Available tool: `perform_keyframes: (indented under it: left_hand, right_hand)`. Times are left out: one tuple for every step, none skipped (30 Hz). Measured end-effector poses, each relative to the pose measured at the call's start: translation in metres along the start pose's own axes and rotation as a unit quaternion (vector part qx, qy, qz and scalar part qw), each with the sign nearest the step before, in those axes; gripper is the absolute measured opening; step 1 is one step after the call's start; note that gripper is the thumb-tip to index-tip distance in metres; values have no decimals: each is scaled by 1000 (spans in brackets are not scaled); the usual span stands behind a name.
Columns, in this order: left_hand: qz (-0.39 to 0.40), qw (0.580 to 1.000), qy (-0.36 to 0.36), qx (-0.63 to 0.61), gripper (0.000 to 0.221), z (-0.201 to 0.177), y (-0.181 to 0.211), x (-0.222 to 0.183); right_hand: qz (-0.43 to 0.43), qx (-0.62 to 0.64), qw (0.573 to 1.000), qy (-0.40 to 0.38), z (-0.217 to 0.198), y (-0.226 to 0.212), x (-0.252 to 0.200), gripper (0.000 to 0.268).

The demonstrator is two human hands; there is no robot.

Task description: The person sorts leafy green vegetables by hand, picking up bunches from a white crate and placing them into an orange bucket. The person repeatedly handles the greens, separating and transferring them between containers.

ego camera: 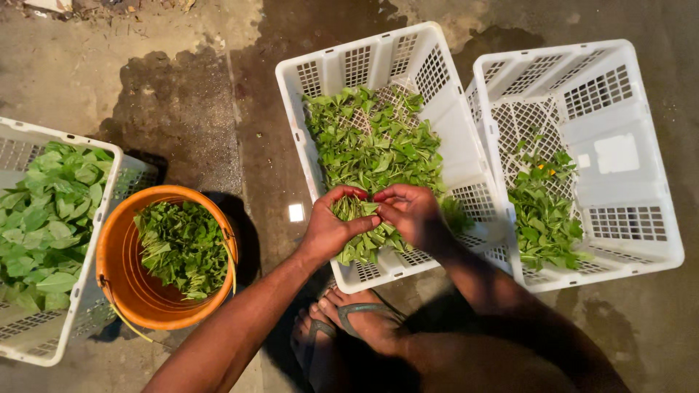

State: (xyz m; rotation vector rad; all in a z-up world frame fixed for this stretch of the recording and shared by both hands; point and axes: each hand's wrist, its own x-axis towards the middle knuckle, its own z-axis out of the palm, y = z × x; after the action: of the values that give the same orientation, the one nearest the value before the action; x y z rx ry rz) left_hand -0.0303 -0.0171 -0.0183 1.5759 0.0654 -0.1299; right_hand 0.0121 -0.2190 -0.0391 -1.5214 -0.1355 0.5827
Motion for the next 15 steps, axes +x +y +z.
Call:
perform_keyframes:
  left_hand:
    - [0,1000,-5,-5,49,0,0,0]
    - [1,1000,-10,-11,54,0,1,-1]
    - [0,1000,-15,-16,59,-1,1,-1]
    - [-10,999,-28,-22,61,0,1,0]
    - [-22,998,-42,-29,62,1,0,-2]
    - [-34,997,-57,-36,64,2,-1,-3]
    - [-44,997,-56,-44,62,3,-2,-3]
    - [-53,996,-54,-53,60,3,-3,-3]
    - [-62,995,-51,-60,58,3,-3,-3]
    - [-76,990,-50,-104,57,3,-4,-1]
    - [-92,983,-49,-149,56,3,-4,2]
    - [-107,974,-47,-193,56,4,-4,5]
    - [-112,976,-38,-182,53,3,-3,6]
    - [-117,978,-28,-170,50,1,-2,7]
    - [-120,980,-18,-158,48,-2,1,10]
  right_hand:
    - [-18,-1,1000,3,2,1,0,20]
    - [-36,-1,999,6,3,1,0,22]
    - [-54,9,999,0,4,1,0,28]
    - [-72,19,997,-5,5,1,1,34]
    - [-88,30,996,-9,6,0,0,41]
    - [-88,23,996,-5,7,0,0,42]
    - [-88,14,996,0,7,-2,0,43]
    - [-88,5,996,4,7,-4,1,44]
    - [-79,-1,997,18,7,-7,2,45]
    - [-71,-7,997,31,7,-11,3,45]
    - [-60,-13,997,45,6,-13,4,45]
    - [-73,22,997,34,3,-16,7,43]
    - [-85,57,995,22,0,-20,11,40]
    - [-96,92,991,10,-5,-24,14,38]
    - [-50,88,995,15,-13,-29,18,34]
